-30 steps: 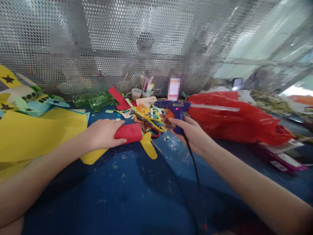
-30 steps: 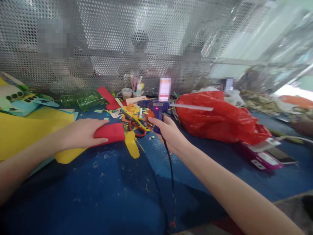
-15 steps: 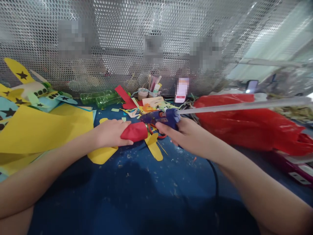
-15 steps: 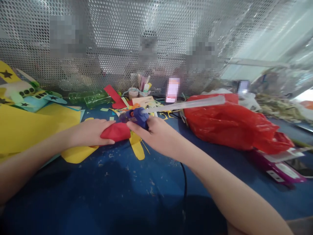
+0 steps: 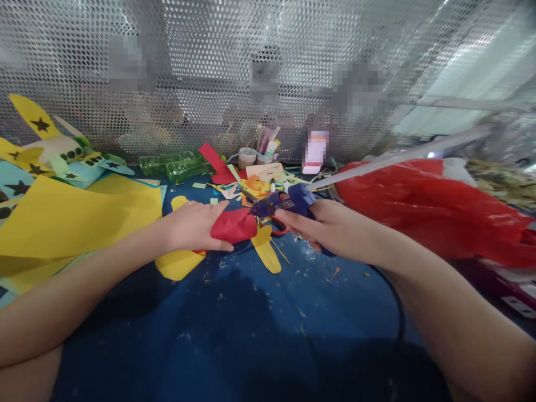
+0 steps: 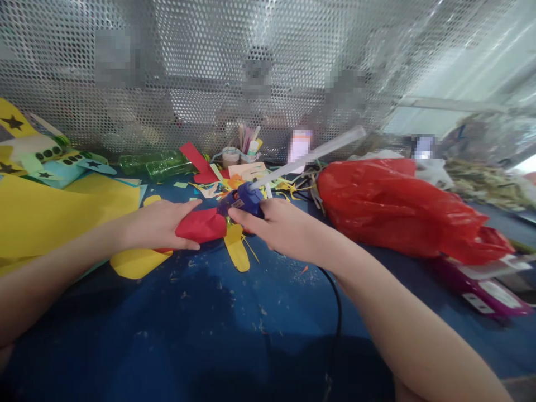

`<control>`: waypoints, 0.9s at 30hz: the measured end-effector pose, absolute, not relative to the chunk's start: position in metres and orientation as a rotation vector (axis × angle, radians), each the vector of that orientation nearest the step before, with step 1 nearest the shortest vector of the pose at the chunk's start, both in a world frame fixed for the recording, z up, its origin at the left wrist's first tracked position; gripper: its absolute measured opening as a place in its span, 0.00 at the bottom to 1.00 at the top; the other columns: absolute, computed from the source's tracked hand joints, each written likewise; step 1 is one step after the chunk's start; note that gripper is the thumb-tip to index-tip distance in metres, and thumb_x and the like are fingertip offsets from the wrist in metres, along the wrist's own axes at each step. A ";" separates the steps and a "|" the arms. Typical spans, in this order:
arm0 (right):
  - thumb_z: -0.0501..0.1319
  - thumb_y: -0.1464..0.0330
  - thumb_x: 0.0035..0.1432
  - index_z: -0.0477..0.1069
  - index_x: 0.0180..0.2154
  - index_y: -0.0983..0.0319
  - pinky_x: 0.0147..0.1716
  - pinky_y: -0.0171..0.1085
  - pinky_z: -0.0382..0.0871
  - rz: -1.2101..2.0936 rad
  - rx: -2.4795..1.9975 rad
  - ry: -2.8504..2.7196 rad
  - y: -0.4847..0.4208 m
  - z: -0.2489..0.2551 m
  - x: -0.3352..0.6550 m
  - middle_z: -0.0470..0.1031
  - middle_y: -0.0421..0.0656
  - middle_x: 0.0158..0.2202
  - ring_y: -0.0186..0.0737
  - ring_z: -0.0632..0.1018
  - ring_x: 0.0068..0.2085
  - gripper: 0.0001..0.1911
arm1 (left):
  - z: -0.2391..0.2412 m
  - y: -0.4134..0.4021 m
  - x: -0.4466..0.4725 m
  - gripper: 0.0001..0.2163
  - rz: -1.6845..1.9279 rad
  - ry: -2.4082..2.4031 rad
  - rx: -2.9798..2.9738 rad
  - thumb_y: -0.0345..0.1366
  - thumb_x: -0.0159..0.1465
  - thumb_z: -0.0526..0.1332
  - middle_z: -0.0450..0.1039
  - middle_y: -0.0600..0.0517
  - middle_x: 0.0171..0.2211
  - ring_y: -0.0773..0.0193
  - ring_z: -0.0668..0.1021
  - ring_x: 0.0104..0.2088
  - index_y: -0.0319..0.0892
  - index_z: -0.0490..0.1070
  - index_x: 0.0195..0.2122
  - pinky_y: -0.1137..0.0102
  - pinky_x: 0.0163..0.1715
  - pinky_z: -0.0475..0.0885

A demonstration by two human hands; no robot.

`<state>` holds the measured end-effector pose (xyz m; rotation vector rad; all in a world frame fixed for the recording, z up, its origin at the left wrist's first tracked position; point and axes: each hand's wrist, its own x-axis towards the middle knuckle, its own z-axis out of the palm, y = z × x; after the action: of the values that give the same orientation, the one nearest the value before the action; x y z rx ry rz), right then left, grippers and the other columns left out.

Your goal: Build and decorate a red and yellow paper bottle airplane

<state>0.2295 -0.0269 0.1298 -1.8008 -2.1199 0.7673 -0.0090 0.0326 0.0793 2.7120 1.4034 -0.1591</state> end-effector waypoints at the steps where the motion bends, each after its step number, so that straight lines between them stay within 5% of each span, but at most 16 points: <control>1: 0.52 0.42 0.57 0.63 0.21 0.59 0.20 0.35 0.63 0.757 -1.799 -2.120 -0.027 0.130 0.230 0.65 0.38 0.14 0.35 0.69 0.18 0.29 | 0.083 0.034 -0.011 0.48 -0.159 1.413 2.695 0.66 0.55 0.56 0.72 0.36 0.54 0.40 0.75 0.50 0.37 0.50 0.68 0.59 0.46 0.67; 8: 0.49 0.38 0.56 0.58 0.16 0.58 0.19 0.37 0.62 0.710 -1.790 -2.128 -0.027 0.130 0.236 0.64 0.40 0.13 0.35 0.67 0.16 0.33 | 0.118 0.045 -0.036 0.27 0.051 1.358 2.498 0.53 0.70 0.39 0.71 0.51 0.57 0.58 0.73 0.54 0.47 0.65 0.60 0.69 0.51 0.65; 18: 0.50 0.38 0.55 0.58 0.16 0.58 0.19 0.38 0.64 0.724 -1.796 -2.144 -0.025 0.128 0.234 0.66 0.41 0.12 0.37 0.68 0.16 0.33 | 0.106 0.043 -0.028 0.38 -0.192 1.220 2.626 0.63 0.59 0.54 0.67 0.45 0.61 0.49 0.71 0.56 0.45 0.59 0.64 0.64 0.52 0.65; 27: 0.49 0.38 0.56 0.58 0.15 0.57 0.19 0.39 0.64 0.664 -1.792 -2.186 -0.025 0.127 0.233 0.64 0.42 0.12 0.38 0.68 0.16 0.33 | 0.096 0.049 -0.027 0.28 -0.166 1.114 2.703 0.56 0.63 0.55 0.75 0.46 0.47 0.53 0.74 0.44 0.44 0.67 0.58 0.67 0.41 0.65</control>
<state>0.2330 -0.0248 0.1270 -1.7925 -2.1860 0.6639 -0.0275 0.0490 0.0965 2.7033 1.1144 -0.1659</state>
